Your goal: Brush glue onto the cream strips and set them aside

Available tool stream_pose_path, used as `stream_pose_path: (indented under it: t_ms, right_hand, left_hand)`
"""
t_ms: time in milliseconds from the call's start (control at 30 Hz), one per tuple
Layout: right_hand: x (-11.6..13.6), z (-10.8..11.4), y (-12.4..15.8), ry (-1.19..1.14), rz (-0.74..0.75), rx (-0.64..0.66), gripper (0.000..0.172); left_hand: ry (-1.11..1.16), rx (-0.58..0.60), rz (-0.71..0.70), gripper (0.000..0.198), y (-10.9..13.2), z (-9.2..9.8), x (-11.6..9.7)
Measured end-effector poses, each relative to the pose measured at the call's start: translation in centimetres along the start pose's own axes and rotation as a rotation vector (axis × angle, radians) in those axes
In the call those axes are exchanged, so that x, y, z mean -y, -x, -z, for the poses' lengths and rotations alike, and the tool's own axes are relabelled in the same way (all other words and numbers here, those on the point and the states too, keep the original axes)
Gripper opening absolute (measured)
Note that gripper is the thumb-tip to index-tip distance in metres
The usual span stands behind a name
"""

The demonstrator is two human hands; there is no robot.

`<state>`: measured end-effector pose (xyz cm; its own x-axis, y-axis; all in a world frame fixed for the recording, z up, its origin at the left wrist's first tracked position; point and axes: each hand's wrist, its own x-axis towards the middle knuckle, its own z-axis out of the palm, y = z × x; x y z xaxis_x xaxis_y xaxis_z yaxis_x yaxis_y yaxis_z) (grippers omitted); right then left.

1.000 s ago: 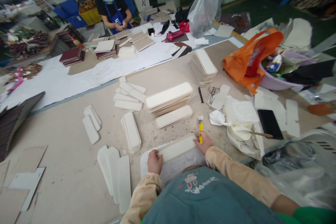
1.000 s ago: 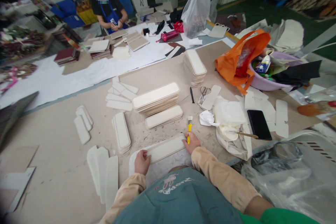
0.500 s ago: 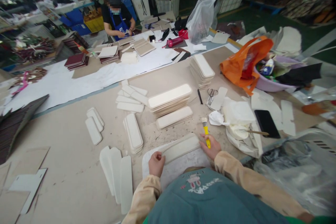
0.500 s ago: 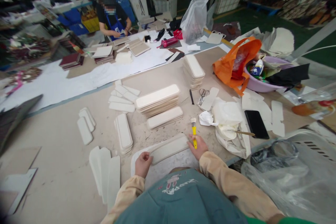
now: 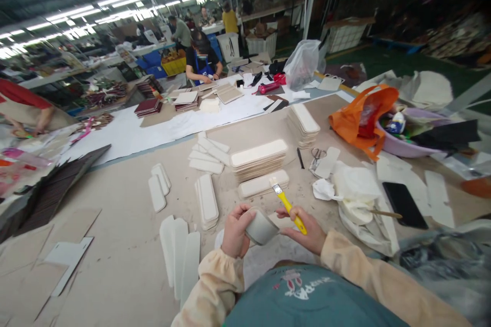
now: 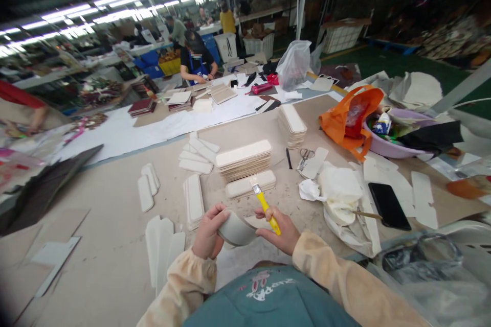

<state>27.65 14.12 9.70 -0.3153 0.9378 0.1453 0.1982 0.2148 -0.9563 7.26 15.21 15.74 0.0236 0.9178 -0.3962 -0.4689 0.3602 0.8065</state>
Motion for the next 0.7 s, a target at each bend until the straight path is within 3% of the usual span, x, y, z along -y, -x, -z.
stream_pose_path:
  t_ms: [200, 300, 367, 500, 700]
  right_hand:
    - [0.7, -1.2, -0.3, -0.103, -0.126, -0.107, 0.030]
    - [0.7, -1.3, -0.2, -0.145, -0.152, -0.155, 0.032]
    - [0.9, -1.2, -0.2, -0.179, -0.163, -0.154, 0.032]
    - [1.5, -1.0, -0.4, -0.229, -0.171, -0.132, 0.033]
    - [1.8, -0.6, -0.6, -0.209, -0.154, -0.098, 0.033]
  left_hand:
    - [0.186, -0.085, -0.081, 0.025, -0.1, -1.7, -0.4]
    - [0.257, -0.049, -0.124, 0.029, 0.3, -2.2, 0.4]
    - [0.277, -0.019, -0.123, 0.032, 0.6, -2.5, 1.2]
    - [0.301, -0.073, -0.118, 0.034, 0.8, -3.0, 2.2]
    - [0.338, -0.070, -0.123, 0.029, 0.6, -3.0, 2.2]
